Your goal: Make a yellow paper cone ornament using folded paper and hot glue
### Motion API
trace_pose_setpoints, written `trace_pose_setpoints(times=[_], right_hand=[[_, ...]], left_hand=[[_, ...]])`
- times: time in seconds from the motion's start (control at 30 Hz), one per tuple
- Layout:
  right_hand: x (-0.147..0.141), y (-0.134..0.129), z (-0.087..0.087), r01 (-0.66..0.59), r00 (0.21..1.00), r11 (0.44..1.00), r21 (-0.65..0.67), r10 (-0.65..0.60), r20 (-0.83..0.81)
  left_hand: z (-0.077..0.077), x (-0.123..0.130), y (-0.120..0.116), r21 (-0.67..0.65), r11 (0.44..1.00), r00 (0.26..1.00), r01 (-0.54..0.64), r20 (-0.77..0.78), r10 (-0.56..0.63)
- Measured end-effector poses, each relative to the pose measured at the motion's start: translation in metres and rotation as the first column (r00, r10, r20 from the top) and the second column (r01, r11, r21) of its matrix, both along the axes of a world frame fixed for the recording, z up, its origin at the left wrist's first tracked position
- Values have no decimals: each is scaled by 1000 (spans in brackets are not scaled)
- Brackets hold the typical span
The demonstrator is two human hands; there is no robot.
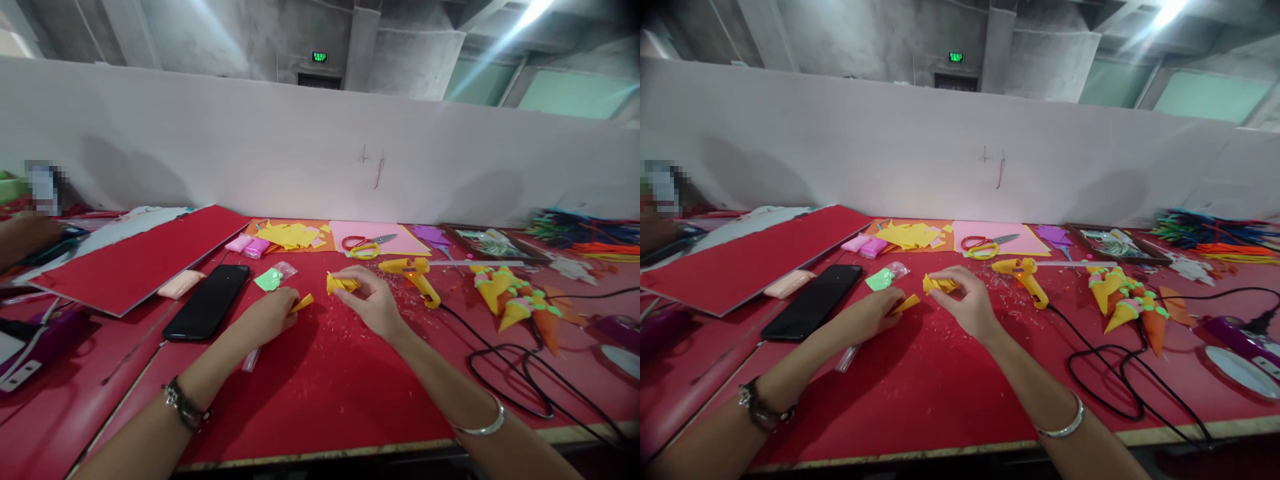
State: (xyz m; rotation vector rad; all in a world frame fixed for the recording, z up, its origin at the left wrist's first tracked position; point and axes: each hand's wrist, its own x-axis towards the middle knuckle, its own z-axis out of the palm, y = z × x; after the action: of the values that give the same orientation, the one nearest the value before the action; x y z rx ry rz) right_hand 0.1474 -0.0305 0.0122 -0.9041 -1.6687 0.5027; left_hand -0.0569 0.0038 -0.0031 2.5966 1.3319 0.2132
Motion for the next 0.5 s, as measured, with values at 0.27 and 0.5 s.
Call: trace_pose_setpoints(times=[0.27,0.5], right_hand=[[0,0,-2,-32,991,990,-137,14,-131],[2,0,-3,-50,987,979,-196,18,-160]], left_hand=[[5,9,-6,19,999,975,41,218,-44],[11,14,-5,-55,996,935,75,351,-51]])
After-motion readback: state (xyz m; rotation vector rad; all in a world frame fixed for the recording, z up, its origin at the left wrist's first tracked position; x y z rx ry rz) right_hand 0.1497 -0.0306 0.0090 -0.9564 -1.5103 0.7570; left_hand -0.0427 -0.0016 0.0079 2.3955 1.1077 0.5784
